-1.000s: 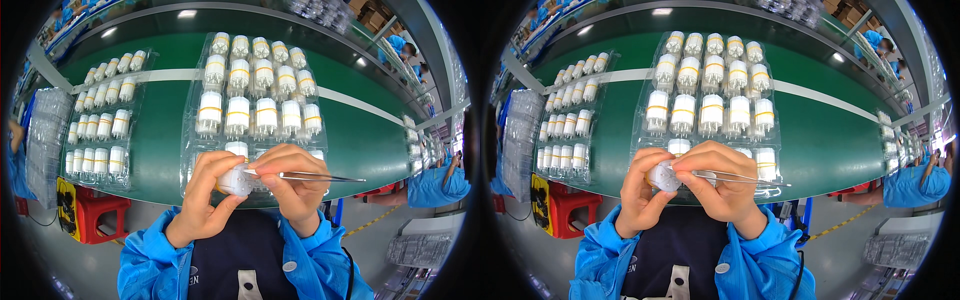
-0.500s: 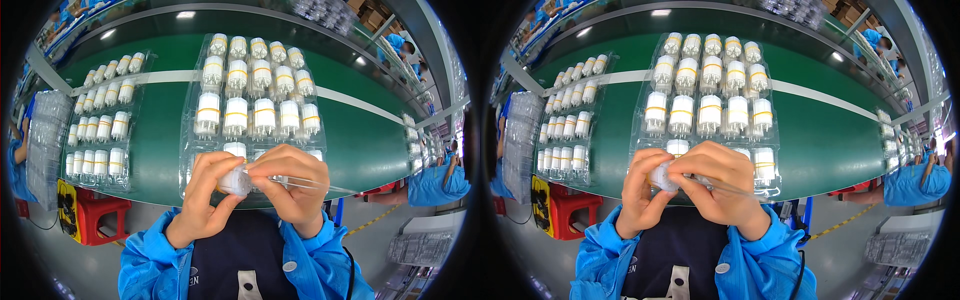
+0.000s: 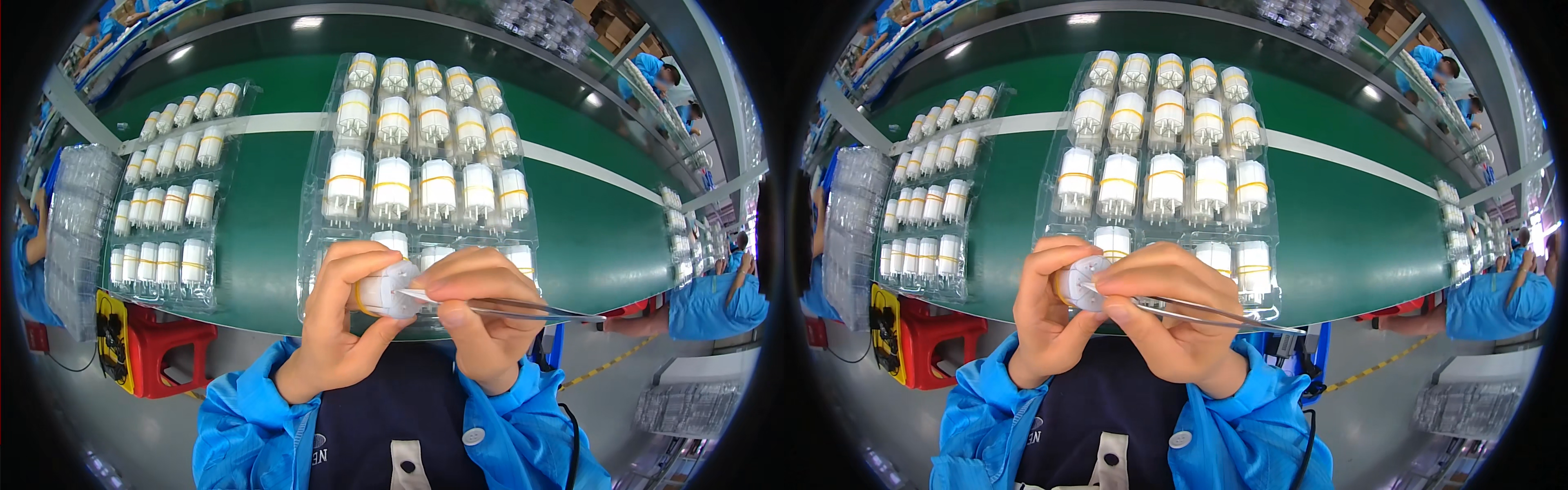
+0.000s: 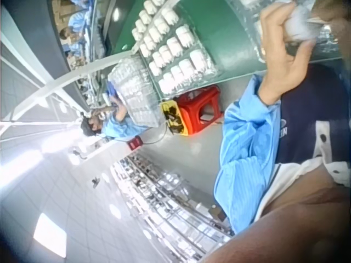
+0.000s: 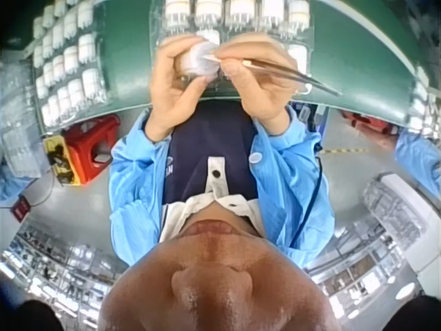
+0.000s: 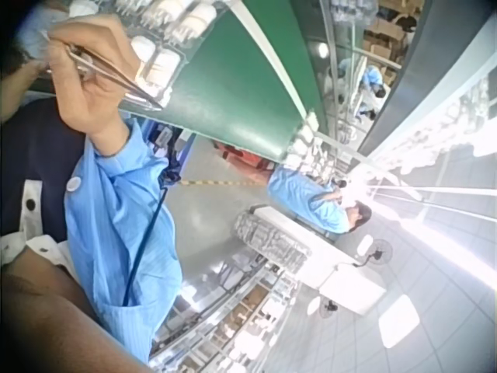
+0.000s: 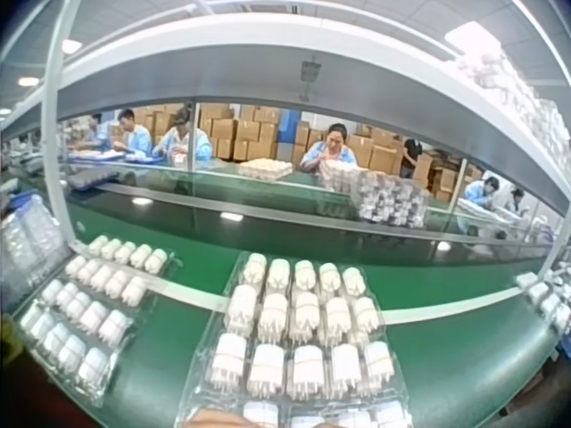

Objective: The person uses tweezers to insert small white components into the center of cylindrical white objects held in a clear plastic tray. The person handles the objects one at a time, performing a repetitive insertion task on a green factory workbench.

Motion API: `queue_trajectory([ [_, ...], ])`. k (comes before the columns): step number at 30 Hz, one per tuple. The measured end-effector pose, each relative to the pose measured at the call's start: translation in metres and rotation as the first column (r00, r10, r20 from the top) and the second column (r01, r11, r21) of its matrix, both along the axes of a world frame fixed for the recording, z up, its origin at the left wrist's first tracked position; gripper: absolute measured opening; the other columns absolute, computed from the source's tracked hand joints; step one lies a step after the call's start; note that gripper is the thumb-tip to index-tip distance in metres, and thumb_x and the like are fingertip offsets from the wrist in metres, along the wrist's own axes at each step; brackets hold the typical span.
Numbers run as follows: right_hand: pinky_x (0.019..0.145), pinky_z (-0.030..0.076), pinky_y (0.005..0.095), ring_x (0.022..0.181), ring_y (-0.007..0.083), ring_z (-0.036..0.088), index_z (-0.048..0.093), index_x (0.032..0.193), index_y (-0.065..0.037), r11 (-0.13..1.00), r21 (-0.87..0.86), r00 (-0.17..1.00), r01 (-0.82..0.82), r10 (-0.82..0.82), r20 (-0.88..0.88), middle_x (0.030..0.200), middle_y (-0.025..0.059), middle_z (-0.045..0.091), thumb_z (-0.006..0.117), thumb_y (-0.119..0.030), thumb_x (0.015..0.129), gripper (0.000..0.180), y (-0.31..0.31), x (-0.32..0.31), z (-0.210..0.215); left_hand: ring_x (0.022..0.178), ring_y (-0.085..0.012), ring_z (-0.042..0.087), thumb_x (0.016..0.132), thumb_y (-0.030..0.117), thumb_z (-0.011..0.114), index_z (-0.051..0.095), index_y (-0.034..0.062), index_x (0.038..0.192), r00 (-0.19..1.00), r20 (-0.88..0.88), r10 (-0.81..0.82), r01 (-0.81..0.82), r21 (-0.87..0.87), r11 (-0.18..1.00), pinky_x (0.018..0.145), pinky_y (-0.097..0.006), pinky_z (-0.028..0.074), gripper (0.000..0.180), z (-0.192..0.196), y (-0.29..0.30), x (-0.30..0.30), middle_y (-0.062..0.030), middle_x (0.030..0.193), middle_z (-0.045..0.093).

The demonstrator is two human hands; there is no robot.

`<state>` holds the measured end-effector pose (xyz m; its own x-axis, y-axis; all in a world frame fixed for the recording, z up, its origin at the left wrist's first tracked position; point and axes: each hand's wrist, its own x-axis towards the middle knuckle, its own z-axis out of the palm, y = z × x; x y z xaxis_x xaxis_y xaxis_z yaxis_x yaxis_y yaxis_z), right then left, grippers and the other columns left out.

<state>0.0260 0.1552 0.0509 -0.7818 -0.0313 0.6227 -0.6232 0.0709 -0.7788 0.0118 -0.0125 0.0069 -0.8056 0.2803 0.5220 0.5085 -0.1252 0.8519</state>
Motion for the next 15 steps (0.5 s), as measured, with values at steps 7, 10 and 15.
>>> queue_trajectory([
  [7, 0.065, 0.053, 0.0302, 0.075, 0.023, 0.067, 0.07, 0.091, 0.003, 1.0, 0.005, 1.0, 0.018, -0.018, 0.022, 0.086, 0.0143, 0.069, 0.071, 0.002, 0.078, 0.012, -0.0033, -0.0028, -0.0027, 0.107, -0.0287, 0.057, 0.073, -0.009, 0.07, 0.051, -0.0014, 0.125, 0.999, 0.019, 0.044, -0.043, -0.032, 0.999, 0.087, -0.035, 0.05, 0.055, 0.003, -0.0012, 0.0021, -0.0198, 0.119, 0.05],
  [10, 0.065, 0.053, 0.0301, 0.075, 0.023, 0.067, 0.07, 0.091, 0.003, 1.0, 0.004, 1.0, 0.025, -0.025, 0.016, 0.086, 0.0145, 0.069, 0.071, 0.003, 0.078, 0.012, -0.0045, -0.0034, -0.0022, 0.105, -0.0306, 0.057, 0.071, -0.008, 0.07, 0.052, -0.0013, 0.122, 0.996, 0.03, 0.086, -0.084, -0.042, 0.996, 0.087, -0.036, 0.049, 0.055, 0.0047, 0.0007, 0.004, -0.0204, 0.117, 0.052],
  [15, 0.065, 0.053, 0.0303, 0.076, 0.0231, 0.067, 0.07, 0.091, 0.003, 0.991, 0.129, 0.998, 0.029, -0.022, -0.052, 0.087, 0.0151, 0.069, 0.071, 0.003, 0.078, 0.013, -0.0043, -0.0078, -0.0002, 0.101, -0.0337, 0.057, 0.068, -0.007, 0.072, 0.055, -0.0014, 0.119, 0.987, -0.039, 0.159, -0.162, -0.097, 0.982, 0.086, -0.038, 0.047, 0.054, 0.0022, -0.0005, 0.0017, -0.0212, 0.112, 0.054],
])
